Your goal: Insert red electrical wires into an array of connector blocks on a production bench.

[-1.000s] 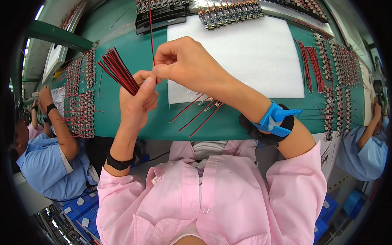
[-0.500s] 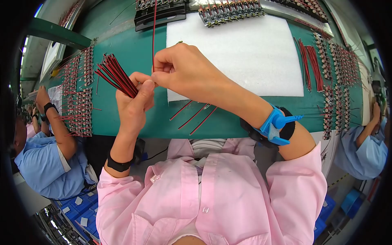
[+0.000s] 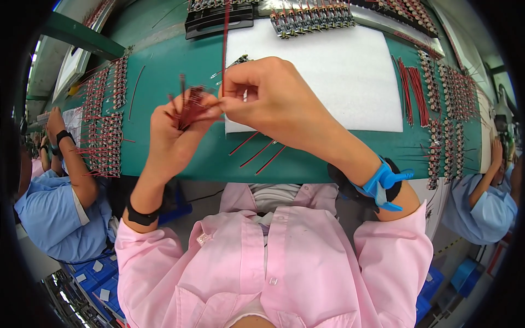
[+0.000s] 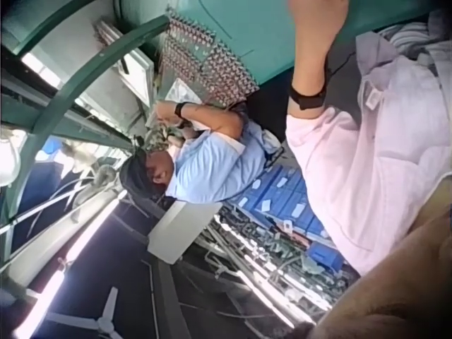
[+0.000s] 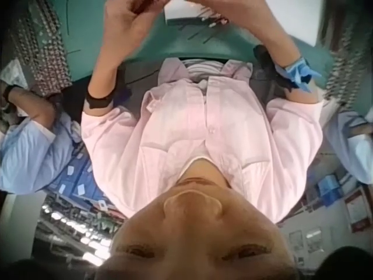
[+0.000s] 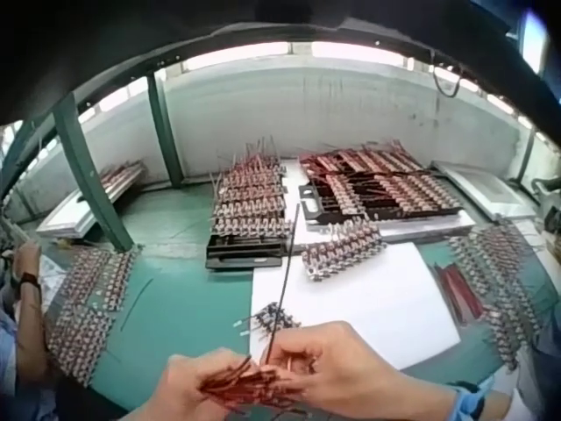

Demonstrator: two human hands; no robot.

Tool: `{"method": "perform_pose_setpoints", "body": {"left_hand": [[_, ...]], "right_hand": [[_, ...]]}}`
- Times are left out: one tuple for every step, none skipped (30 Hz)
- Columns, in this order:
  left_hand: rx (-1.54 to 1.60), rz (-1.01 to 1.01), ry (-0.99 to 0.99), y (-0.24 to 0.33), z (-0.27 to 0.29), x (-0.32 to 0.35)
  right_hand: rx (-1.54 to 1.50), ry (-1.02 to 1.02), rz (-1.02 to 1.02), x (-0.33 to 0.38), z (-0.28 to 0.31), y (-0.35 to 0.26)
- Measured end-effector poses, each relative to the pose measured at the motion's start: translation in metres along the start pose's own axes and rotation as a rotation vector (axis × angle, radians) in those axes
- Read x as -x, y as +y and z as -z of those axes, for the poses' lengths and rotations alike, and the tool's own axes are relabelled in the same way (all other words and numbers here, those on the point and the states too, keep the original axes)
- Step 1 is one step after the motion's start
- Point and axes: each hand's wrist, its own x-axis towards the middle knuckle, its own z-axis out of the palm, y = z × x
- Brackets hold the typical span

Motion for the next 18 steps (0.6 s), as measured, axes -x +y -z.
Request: {"method": "perform_pose_setpoints", "body": {"left_hand": [[-0.047,-0.043,-0.057,0.004,0.002,-0.004],[-0.093,-0.085,-0.114,0.007,0.005,-0.008],[-0.142,-0.128,-0.172,0.008,0.007,-0.013],[-0.14,-0.13,-0.168,0.006,0.011,-0.019],[-0.187,-0.062,-0.159,0.003,0.016,-0.028],[-0.232,0.004,-0.153,-0.001,0.02,-0.038],[-0.277,0.071,-0.147,-0.005,0.024,-0.048],[-0.275,0.068,-0.15,-0.012,0.025,-0.057],[-0.398,0.104,-0.173,-0.022,0.025,-0.066],[-0.521,0.142,-0.196,-0.029,0.025,-0.071],[-0.519,0.138,-0.199,-0.032,0.023,-0.076],[-0.57,0.191,-0.23,-0.034,0.022,-0.08],[-0.618,0.244,-0.265,-0.036,0.019,-0.083],[-0.667,0.297,-0.3,-0.039,0.016,-0.086],[-0.665,0.296,-0.306,-0.044,0.015,-0.088],[-0.646,0.288,-0.303,-0.048,0.013,-0.089],[-0.628,0.281,-0.299,-0.051,0.011,-0.089],[-0.611,0.276,-0.294,-0.053,0.01,-0.09]], "right_hand": [[-0.012,0.023,0.048,0.004,0.002,-0.002],[-0.024,0.048,0.096,0.008,0.004,-0.002],[-0.021,0.044,0.098,0.012,0.007,-0.002],[-0.031,0.093,0.009,0.016,0.011,-0.001],[-0.041,0.142,-0.08,0.022,0.016,0.0],[-0.05,0.195,-0.17,0.029,0.022,0.001],[-0.047,0.196,-0.171,0.038,0.026,0.005],[-0.003,0.276,-0.199,0.05,0.03,0.011],[0.04,0.353,-0.227,0.062,0.032,0.017],[0.042,0.355,-0.228,0.073,0.033,0.023],[0.163,0.376,-0.246,0.084,0.033,0.03],[0.284,0.396,-0.265,0.092,0.031,0.036],[0.286,0.402,-0.271,0.099,0.027,0.039],[0.121,0.418,-0.34,0.105,0.022,0.043],[-0.047,0.433,-0.407,0.11,0.017,0.046],[-0.216,0.45,-0.474,0.113,0.015,0.047],[-0.218,0.459,-0.482,0.114,0.012,0.049],[-0.324,0.461,-0.502,0.113,0.009,0.05]]}}
